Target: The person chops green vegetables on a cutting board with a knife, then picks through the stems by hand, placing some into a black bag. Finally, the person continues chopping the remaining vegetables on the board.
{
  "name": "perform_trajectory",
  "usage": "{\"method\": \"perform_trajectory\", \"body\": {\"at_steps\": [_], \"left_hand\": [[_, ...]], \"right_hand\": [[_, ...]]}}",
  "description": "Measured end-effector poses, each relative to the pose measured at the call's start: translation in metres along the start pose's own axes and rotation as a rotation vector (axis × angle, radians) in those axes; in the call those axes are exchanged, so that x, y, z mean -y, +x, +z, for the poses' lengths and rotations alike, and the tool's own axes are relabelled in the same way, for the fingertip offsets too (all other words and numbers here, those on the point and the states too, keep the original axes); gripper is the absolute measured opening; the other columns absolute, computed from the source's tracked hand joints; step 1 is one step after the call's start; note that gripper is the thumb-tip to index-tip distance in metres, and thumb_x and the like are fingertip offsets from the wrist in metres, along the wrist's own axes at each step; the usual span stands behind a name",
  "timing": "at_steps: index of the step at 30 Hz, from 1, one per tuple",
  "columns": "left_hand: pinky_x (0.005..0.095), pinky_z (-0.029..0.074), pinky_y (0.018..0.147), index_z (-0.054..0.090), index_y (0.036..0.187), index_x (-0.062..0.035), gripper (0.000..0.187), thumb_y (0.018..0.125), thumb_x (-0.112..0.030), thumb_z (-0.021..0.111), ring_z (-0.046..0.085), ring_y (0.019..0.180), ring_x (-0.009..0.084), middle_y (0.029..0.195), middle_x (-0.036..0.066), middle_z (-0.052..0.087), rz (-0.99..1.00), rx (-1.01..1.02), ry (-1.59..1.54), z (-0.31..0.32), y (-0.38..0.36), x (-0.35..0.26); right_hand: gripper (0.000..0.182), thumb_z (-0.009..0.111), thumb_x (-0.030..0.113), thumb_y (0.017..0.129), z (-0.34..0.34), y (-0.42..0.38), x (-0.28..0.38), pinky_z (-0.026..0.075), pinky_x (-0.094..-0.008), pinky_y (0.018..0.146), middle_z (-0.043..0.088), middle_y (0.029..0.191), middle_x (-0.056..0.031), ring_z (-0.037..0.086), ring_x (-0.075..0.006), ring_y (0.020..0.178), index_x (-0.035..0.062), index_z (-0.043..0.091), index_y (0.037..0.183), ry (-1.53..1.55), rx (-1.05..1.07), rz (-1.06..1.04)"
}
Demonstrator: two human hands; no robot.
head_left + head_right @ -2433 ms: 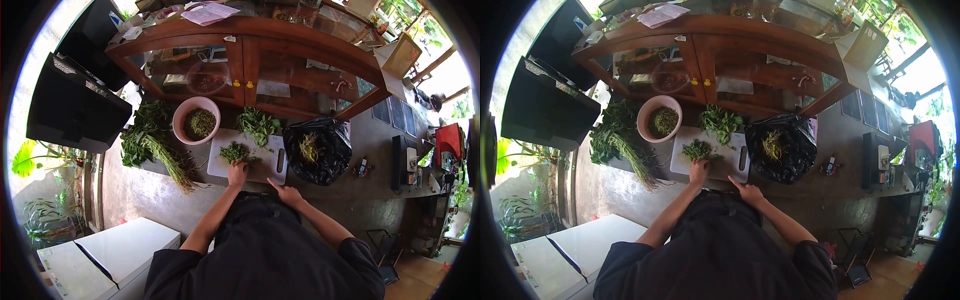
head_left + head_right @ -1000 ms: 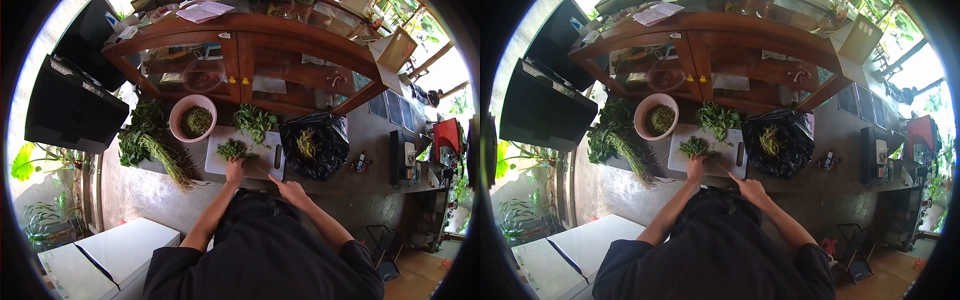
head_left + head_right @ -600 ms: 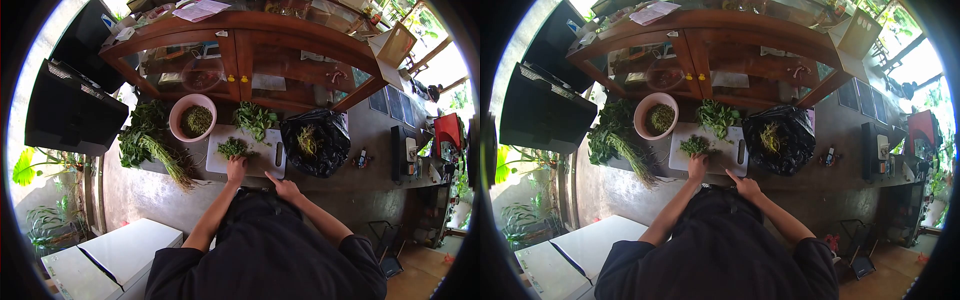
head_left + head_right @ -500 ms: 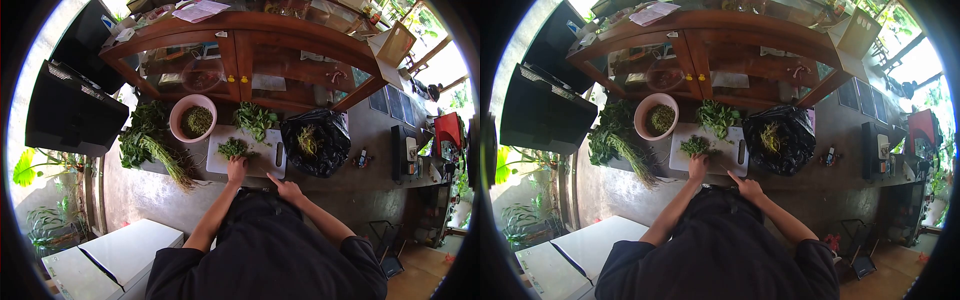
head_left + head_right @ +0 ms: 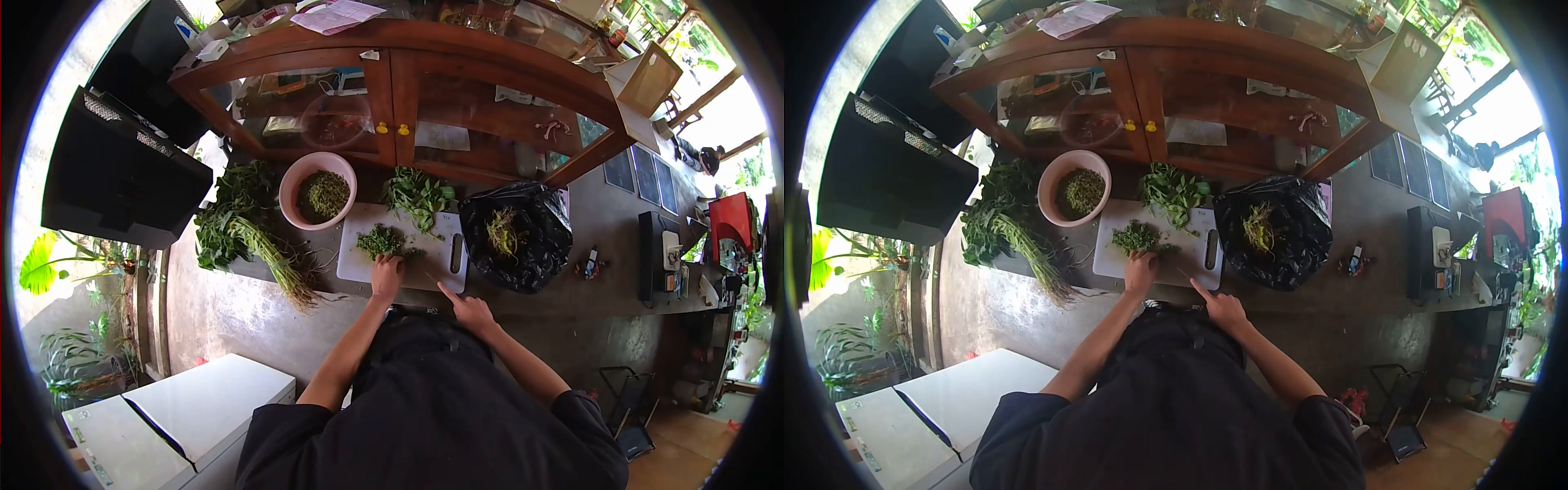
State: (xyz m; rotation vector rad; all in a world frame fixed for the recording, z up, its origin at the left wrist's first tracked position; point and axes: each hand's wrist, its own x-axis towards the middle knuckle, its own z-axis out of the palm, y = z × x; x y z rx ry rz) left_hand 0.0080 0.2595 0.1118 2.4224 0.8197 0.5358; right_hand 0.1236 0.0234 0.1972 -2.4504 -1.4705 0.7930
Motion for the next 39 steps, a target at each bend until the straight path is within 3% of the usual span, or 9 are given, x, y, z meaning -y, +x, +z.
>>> {"method": "perform_trajectory", "body": {"at_steps": [10,21,28,31,39], "left_hand": [[0.0413,0.048,0.087,0.074,0.090,-0.0073,0.013,0.081,-0.012,0.066,0.061,0.090,0.0338,0.091,0.012,0.069,-0.044,-0.009,-0.012,0.000,0.001,-0.003],[0.0405,0.050,0.083,0.074,0.089,-0.0081,0.012,0.079,-0.011,0.069,0.060,0.091,0.0329,0.090,0.010,0.069,-0.020,0.002,-0.002,-0.001,0.002,-0.003],[0.0407,0.050,0.082,0.074,0.087,-0.0080,0.011,0.077,-0.010,0.069,0.060,0.090,0.0324,0.089,0.009,0.069,0.021,-0.033,-0.035,0.001,0.003,-0.001],[0.0404,0.050,0.082,0.074,0.086,-0.0077,0.010,0.077,-0.010,0.069,0.060,0.089,0.0321,0.089,0.009,0.069,0.013,-0.022,-0.018,0.001,0.002,0.000],[0.0395,0.050,0.082,0.074,0.086,-0.0081,0.010,0.077,-0.010,0.070,0.060,0.089,0.0311,0.088,0.008,0.068,0.026,-0.031,-0.040,0.004,0.002,0.004]], "right_hand": [[0.081,0.052,0.011,0.086,-0.025,-0.007,0.009,0.054,-0.0570,0.070,0.067,0.077,-0.0239,0.067,-0.0442,0.072,0.0409,0.021,0.155,-0.027,0.117,0.064],[0.080,0.056,0.019,0.088,-0.042,-0.013,0.025,0.055,-0.0531,0.064,0.067,0.073,-0.0209,0.068,-0.0415,0.069,0.0326,0.019,0.157,-0.082,0.080,-0.053],[0.078,0.055,0.022,0.088,0.021,0.009,-0.009,0.053,-0.0543,0.058,0.062,0.063,-0.0180,0.065,-0.0407,0.059,0.0328,0.020,0.157,-0.051,0.030,-0.068],[0.078,0.054,0.021,0.088,0.032,0.010,-0.020,0.053,-0.0554,0.056,0.061,0.060,-0.0172,0.064,-0.0404,0.056,0.0344,0.020,0.157,-0.031,-0.075,-0.136],[0.079,0.051,0.016,0.088,0.005,-0.005,-0.016,0.054,-0.0564,0.064,0.062,0.065,-0.0205,0.065,-0.0422,0.063,0.0425,0.020,0.155,0.003,0.082,-0.026]]}}
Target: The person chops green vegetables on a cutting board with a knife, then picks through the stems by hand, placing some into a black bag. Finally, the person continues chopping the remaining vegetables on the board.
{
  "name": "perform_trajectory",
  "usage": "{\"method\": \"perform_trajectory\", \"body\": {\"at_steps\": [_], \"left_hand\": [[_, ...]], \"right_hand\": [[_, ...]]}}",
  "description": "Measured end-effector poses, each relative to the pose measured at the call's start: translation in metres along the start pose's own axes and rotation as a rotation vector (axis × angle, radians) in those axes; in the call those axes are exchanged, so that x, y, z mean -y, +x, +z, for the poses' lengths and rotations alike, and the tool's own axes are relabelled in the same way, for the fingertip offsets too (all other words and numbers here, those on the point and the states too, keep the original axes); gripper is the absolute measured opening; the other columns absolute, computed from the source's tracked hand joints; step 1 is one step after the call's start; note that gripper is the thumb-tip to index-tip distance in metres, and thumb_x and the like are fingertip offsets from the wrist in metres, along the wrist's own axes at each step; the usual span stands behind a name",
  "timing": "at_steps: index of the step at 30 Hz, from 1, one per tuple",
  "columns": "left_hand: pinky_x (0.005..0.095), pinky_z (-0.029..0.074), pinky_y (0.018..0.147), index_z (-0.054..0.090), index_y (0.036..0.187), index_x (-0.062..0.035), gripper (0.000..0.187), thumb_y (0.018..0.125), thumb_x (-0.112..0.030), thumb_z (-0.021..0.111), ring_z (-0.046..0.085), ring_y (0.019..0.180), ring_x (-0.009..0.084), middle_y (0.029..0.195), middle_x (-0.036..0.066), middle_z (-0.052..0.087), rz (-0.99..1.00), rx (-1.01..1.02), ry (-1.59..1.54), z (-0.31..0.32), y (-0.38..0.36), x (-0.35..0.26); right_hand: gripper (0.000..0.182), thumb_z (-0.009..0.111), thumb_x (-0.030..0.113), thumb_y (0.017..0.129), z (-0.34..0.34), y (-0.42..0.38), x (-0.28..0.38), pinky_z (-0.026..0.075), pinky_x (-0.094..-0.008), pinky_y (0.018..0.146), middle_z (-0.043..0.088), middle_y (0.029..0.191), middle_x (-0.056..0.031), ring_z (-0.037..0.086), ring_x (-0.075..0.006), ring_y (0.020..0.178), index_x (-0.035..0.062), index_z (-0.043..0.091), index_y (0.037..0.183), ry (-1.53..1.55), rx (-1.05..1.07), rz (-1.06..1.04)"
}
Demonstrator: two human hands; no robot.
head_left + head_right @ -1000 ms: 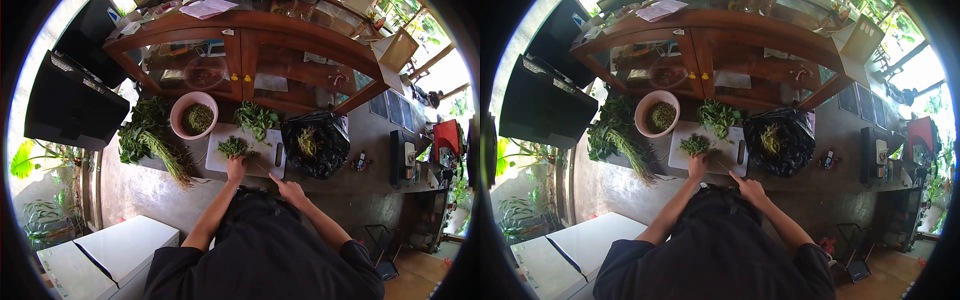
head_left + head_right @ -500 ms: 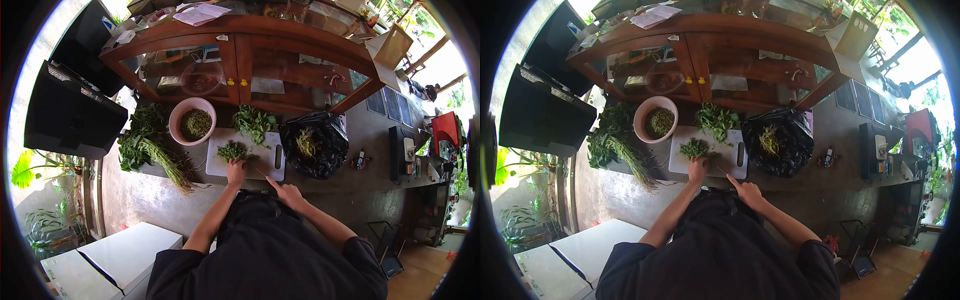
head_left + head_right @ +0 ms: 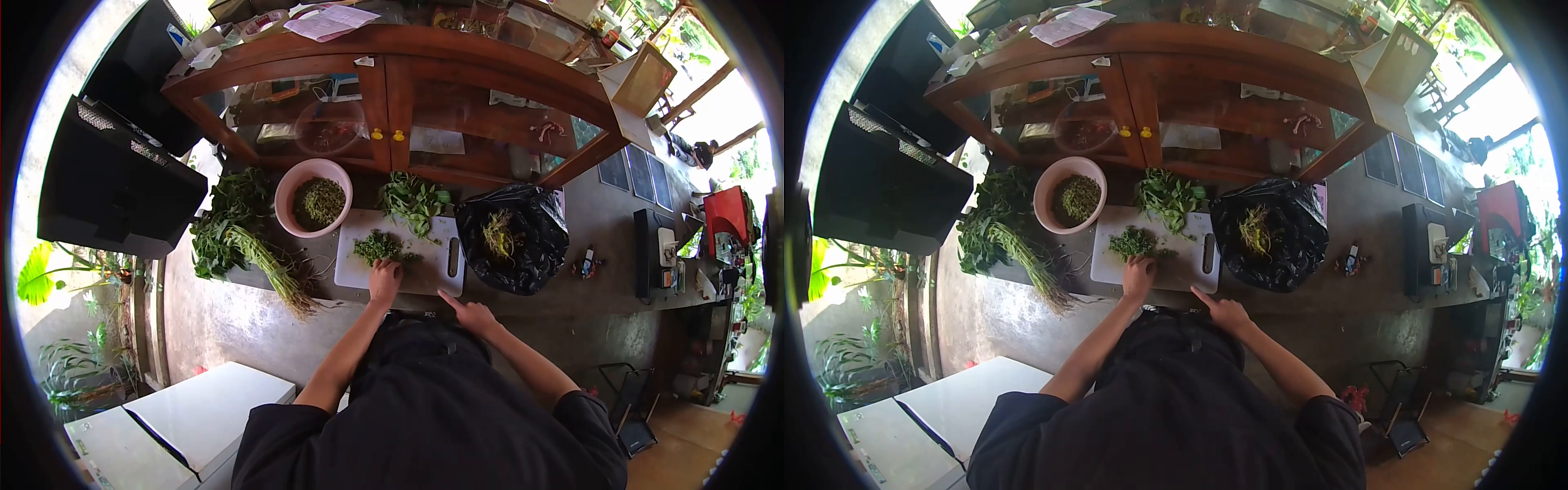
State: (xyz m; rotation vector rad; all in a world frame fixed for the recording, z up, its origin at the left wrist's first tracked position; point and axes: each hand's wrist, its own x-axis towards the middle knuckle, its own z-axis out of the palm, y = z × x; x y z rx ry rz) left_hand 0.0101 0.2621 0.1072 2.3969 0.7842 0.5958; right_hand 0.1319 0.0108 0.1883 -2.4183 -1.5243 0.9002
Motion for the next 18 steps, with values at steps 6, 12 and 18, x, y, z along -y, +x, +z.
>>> {"method": "perform_trajectory", "body": {"at_steps": [6,12,18], "left_hand": [[0.0396,0.049,0.083,0.075,0.085,-0.0095,0.010,0.075,-0.013,0.072,0.060,0.090,0.0291,0.087,0.005,0.069,0.009,0.018,0.027,-0.005,-0.002,-0.001],[0.0392,0.047,0.083,0.076,0.085,-0.0111,0.012,0.075,-0.015,0.072,0.061,0.093,0.0258,0.088,0.003,0.069,0.072,0.044,0.072,-0.013,0.003,-0.005],[0.0393,0.046,0.085,0.076,0.087,-0.0110,0.013,0.076,-0.015,0.071,0.061,0.095,0.0254,0.091,0.003,0.070,0.067,0.097,0.072,-0.012,0.004,-0.001]], "right_hand": [[0.084,0.051,0.009,0.085,0.013,0.018,0.015,0.054,-0.0563,0.062,0.062,0.064,-0.0211,0.064,-0.0420,0.060,0.0418,0.021,0.155,-0.020,-0.136,-0.039],[0.081,0.053,0.017,0.088,0.000,-0.001,0.012,0.054,-0.0561,0.068,0.065,0.070,-0.0223,0.066,-0.0432,0.068,0.0428,0.017,0.156,-0.038,-0.016,0.031],[0.079,0.052,0.020,0.089,-0.008,-0.001,0.020,0.053,-0.0566,0.070,0.065,0.072,-0.0228,0.066,-0.0441,0.069,0.0419,0.016,0.156,-0.021,-0.007,0.085]]}}
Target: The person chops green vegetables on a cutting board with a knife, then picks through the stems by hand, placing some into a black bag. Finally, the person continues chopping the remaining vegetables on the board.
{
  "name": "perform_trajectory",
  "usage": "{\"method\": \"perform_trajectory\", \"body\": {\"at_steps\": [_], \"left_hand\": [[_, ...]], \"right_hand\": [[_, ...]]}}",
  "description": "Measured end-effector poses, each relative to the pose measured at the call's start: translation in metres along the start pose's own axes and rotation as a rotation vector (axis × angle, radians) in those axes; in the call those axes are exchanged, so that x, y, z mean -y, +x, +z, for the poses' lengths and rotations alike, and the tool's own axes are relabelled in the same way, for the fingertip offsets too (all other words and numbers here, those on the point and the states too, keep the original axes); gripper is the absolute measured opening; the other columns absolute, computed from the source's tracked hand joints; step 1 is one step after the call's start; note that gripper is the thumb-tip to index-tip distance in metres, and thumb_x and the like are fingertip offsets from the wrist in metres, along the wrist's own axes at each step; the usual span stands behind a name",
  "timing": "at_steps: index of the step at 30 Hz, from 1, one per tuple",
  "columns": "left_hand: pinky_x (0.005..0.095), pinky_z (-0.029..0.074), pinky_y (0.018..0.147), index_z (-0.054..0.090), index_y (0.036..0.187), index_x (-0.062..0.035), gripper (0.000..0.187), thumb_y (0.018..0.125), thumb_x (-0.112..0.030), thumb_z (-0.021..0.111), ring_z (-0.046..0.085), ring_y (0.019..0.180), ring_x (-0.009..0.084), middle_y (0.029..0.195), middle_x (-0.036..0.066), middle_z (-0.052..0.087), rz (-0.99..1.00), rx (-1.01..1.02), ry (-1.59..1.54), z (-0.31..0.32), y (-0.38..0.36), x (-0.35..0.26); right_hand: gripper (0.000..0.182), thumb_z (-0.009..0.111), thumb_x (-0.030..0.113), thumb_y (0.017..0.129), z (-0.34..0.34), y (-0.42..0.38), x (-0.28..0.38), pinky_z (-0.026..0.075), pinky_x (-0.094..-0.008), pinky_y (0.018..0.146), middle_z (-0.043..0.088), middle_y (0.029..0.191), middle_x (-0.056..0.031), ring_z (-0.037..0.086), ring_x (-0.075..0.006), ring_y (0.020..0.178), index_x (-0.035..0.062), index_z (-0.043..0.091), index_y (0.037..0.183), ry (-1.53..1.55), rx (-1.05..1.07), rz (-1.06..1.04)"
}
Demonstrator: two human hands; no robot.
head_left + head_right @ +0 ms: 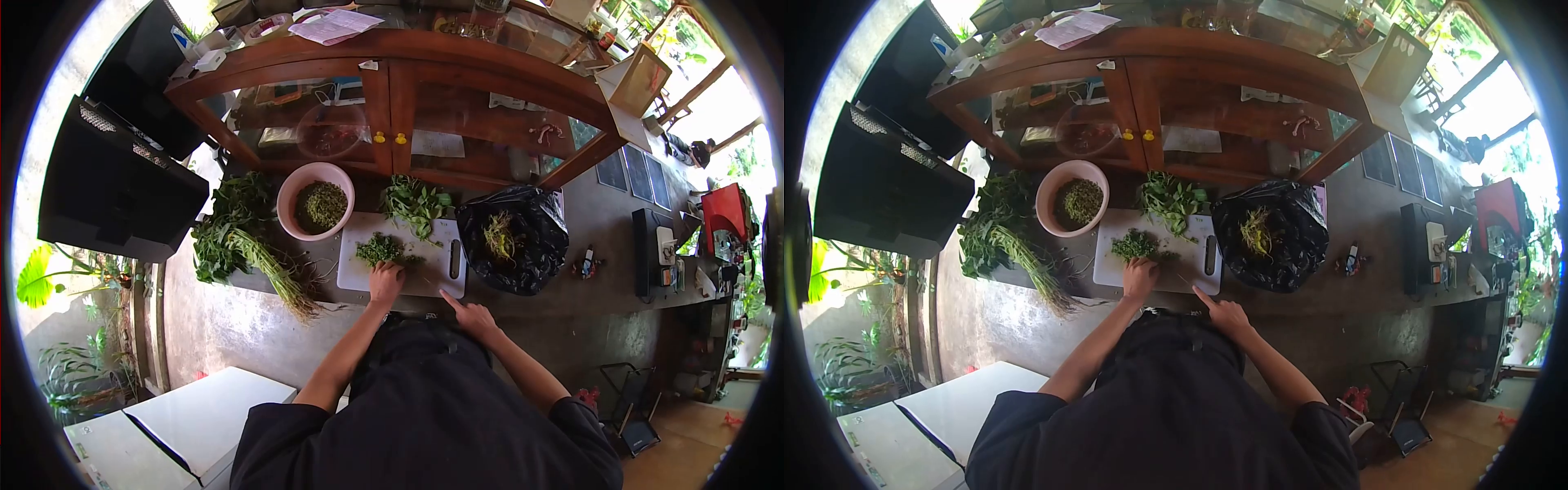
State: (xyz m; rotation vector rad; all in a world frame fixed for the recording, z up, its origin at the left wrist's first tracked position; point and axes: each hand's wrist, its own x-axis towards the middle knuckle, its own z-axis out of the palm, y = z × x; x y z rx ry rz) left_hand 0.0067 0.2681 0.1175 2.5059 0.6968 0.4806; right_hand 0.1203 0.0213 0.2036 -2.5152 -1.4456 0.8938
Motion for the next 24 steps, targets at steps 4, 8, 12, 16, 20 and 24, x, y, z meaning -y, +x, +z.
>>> {"method": "perform_trajectory", "body": {"at_steps": [4,8,12,16,20,24], "left_hand": [[0.0392,0.047,0.087,0.076,0.089,-0.0108,0.013,0.078,-0.015,0.069,0.062,0.098,0.0257,0.094,0.004,0.070,-0.030,0.044,0.015,0.004,0.001,0.004],[0.0392,0.047,0.088,0.076,0.089,-0.0107,0.013,0.079,-0.015,0.069,0.062,0.099,0.0262,0.094,0.004,0.071,-0.034,0.057,-0.001,0.005,0.001,0.006],[0.0401,0.048,0.088,0.076,0.089,-0.0104,0.013,0.079,-0.015,0.069,0.063,0.098,0.0273,0.093,0.005,0.071,-0.050,0.057,-0.054,0.006,0.001,0.008],[0.0397,0.048,0.089,0.076,0.087,-0.0103,0.012,0.080,-0.015,0.069,0.063,0.098,0.0279,0.093,0.005,0.071,-0.057,0.069,-0.072,0.004,0.003,0.007],[0.0399,0.048,0.089,0.076,0.087,-0.0104,0.011,0.080,-0.016,0.069,0.063,0.097,0.0283,0.093,0.005,0.071,-0.036,0.065,-0.074,0.007,0.002,0.012],[0.0404,0.049,0.088,0.076,0.086,-0.0104,0.011,0.080,-0.017,0.069,0.064,0.096,0.0292,0.092,0.006,0.071,-0.015,0.043,-0.078,0.009,0.005,0.010]], "right_hand": [[0.079,0.051,0.017,0.089,-0.008,-0.005,0.009,0.053,-0.0567,0.071,0.065,0.073,-0.0234,0.066,-0.0440,0.070,0.0407,0.017,0.156,0.006,0.014,0.006],[0.079,0.049,0.013,0.089,-0.007,-0.009,0.010,0.054,-0.0559,0.071,0.066,0.074,-0.0240,0.067,-0.0439,0.072,0.0397,0.018,0.156,-0.020,0.024,0.006],[0.079,0.048,0.011,0.089,-0.008,-0.011,0.014,0.054,-0.0554,0.071,0.066,0.075,-0.0239,0.067,-0.0436,0.073,0.0404,0.019,0.156,-0.024,0.035,0.034],[0.079,0.049,0.011,0.089,-0.009,-0.012,0.018,0.054,-0.0550,0.071,0.066,0.076,-0.0239,0.067,-0.0434,0.073,0.0401,0.019,0.156,-0.040,0.046,0.054],[0.078,0.050,0.012,0.090,-0.006,-0.013,0.023,0.055,-0.0544,0.071,0.066,0.076,-0.0237,0.067,-0.0431,0.074,0.0397,0.020,0.156,-0.020,0.036,0.067],[0.076,0.050,0.014,0.091,-0.014,-0.017,0.026,0.055,-0.0541,0.072,0.066,0.076,-0.0238,0.067,-0.0431,0.074,0.0405,0.020,0.156,0.001,0.064,0.081]]}}
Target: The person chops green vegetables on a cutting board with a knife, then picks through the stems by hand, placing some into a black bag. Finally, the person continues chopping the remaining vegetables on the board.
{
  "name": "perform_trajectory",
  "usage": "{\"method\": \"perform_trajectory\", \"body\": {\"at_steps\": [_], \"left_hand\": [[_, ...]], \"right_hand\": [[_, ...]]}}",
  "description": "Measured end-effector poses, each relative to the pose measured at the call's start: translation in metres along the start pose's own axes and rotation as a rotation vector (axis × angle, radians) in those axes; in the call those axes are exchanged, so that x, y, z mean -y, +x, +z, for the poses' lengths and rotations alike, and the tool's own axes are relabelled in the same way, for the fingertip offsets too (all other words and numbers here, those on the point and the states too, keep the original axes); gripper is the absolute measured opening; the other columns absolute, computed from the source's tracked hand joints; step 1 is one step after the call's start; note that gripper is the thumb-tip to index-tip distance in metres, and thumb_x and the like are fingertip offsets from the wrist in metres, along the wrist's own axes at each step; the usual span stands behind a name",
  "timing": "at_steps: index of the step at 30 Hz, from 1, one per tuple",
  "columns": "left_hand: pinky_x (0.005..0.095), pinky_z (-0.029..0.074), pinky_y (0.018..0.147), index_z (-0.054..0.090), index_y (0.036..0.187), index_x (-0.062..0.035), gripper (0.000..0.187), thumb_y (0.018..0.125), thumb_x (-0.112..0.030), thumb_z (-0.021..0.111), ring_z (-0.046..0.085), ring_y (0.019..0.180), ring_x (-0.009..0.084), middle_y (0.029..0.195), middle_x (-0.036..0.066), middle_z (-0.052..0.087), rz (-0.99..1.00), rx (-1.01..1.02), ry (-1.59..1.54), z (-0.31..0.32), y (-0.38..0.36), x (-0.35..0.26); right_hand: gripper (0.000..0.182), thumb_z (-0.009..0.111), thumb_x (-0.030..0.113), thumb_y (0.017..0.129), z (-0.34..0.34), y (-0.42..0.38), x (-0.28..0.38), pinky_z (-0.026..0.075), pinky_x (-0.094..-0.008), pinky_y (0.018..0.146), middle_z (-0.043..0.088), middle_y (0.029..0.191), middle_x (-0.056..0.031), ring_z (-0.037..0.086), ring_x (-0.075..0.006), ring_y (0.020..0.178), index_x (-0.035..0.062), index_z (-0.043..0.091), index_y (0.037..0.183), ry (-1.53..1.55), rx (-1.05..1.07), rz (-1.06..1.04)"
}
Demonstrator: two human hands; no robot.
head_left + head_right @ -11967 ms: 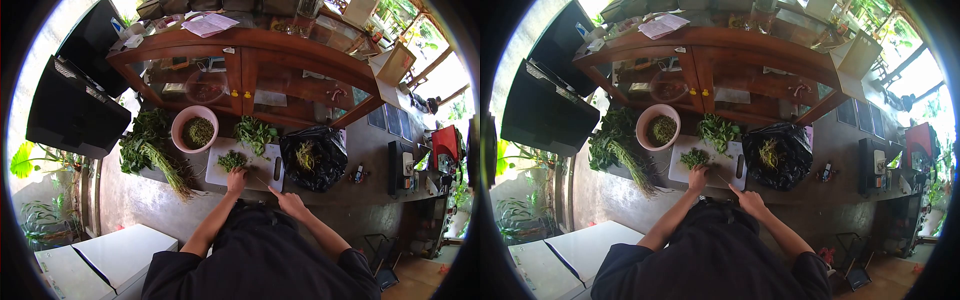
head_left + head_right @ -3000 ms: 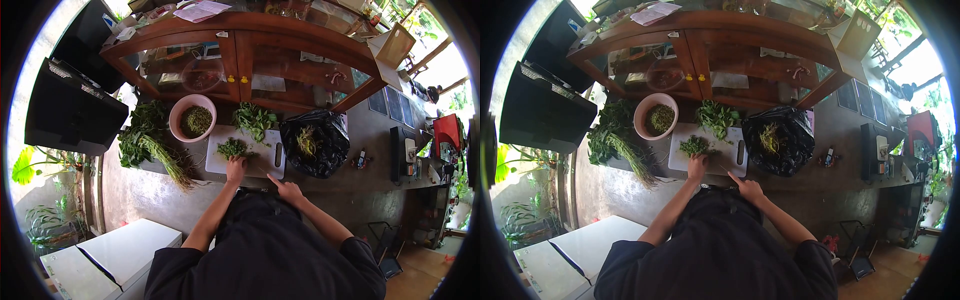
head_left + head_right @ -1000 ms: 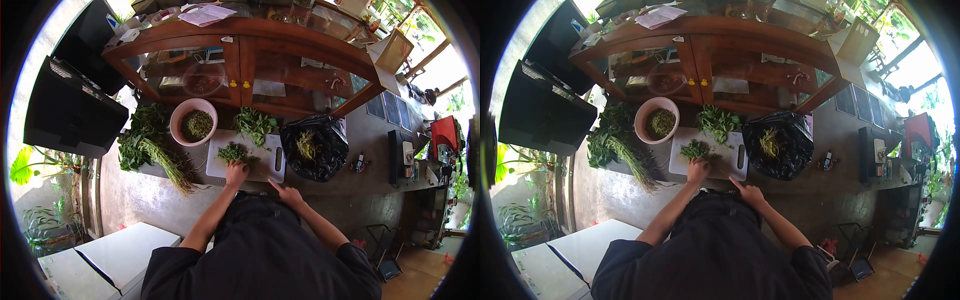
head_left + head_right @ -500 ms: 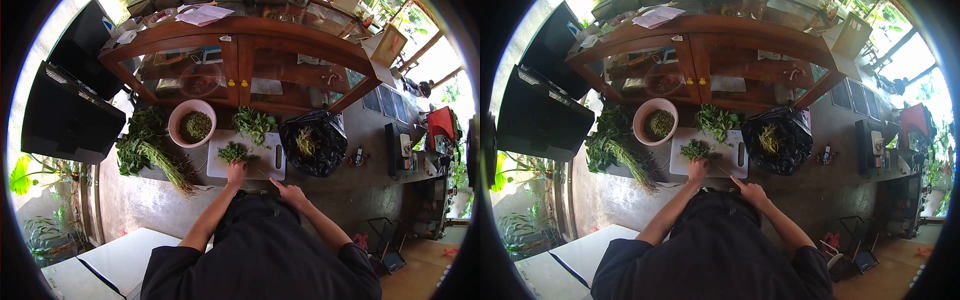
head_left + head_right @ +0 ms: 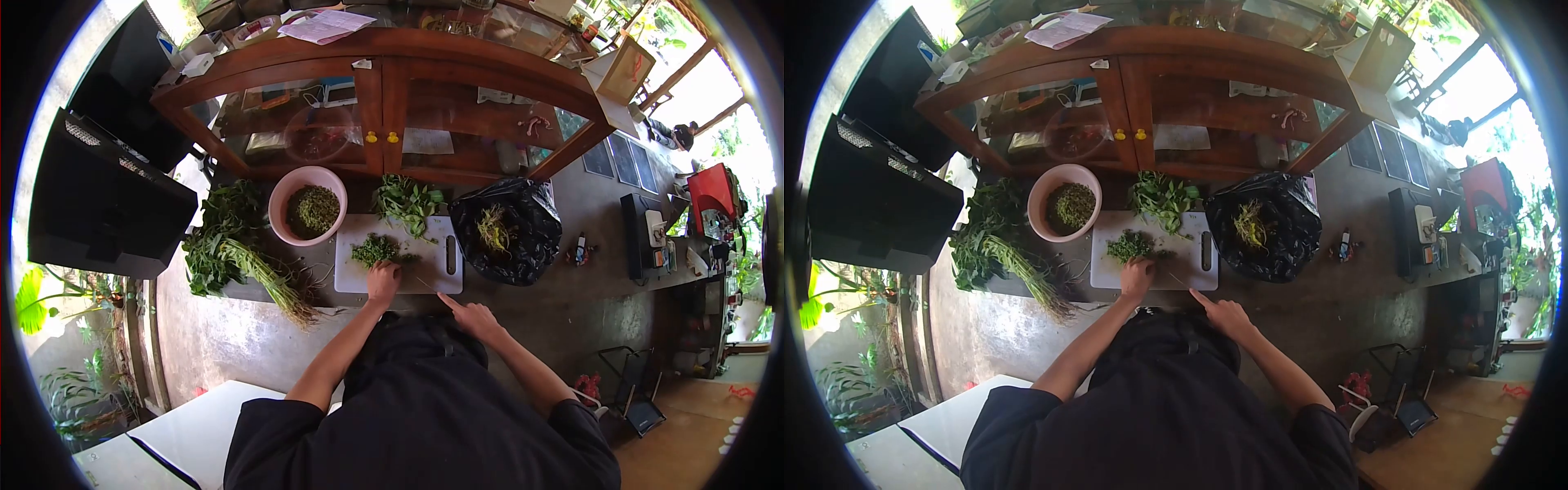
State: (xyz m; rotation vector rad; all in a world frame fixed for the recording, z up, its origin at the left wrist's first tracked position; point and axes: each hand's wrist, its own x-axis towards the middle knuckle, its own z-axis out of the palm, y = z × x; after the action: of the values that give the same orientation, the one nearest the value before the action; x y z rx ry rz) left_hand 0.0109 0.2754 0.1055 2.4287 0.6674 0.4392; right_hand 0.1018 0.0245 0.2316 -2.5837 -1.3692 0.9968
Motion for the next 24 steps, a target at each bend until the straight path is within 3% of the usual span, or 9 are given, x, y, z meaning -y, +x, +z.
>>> {"method": "perform_trajectory", "body": {"at_steps": [15,22,24], "left_hand": [[0.0394,0.049,0.087,0.075,0.086,-0.0079,0.011,0.080,-0.014,0.068,0.062,0.096,0.0282,0.091,0.006,0.069,-0.004,-0.038,0.037,0.001,-0.006,-0.005],[0.0393,0.049,0.085,0.074,0.087,-0.0079,0.011,0.079,-0.014,0.069,0.061,0.092,0.0282,0.091,0.005,0.068,-0.026,-0.068,0.026,0.002,-0.009,-0.007],[0.0393,0.049,0.085,0.074,0.087,-0.0082,0.011,0.079,-0.014,0.070,0.061,0.092,0.0282,0.091,0.005,0.068,-0.025,-0.069,0.039,0.003,-0.011,-0.005]], "right_hand": [[0.076,0.048,0.015,0.092,0.024,0.042,-0.023,0.053,-0.0580,0.072,0.065,0.074,-0.0268,0.065,-0.0461,0.070,0.0425,0.015,0.155,0.102,-0.001,-0.145],[0.081,0.049,0.011,0.088,0.018,0.020,-0.041,0.054,-0.0592,0.072,0.065,0.075,-0.0261,0.066,-0.0458,0.072,0.0450,0.016,0.155,0.102,0.078,-0.121],[0.082,0.049,0.011,0.087,0.023,0.025,-0.042,0.054,-0.0587,0.071,0.065,0.072,-0.0244,0.066,-0.0450,0.069,0.0450,0.016,0.155,0.045,-0.006,-0.143]]}}
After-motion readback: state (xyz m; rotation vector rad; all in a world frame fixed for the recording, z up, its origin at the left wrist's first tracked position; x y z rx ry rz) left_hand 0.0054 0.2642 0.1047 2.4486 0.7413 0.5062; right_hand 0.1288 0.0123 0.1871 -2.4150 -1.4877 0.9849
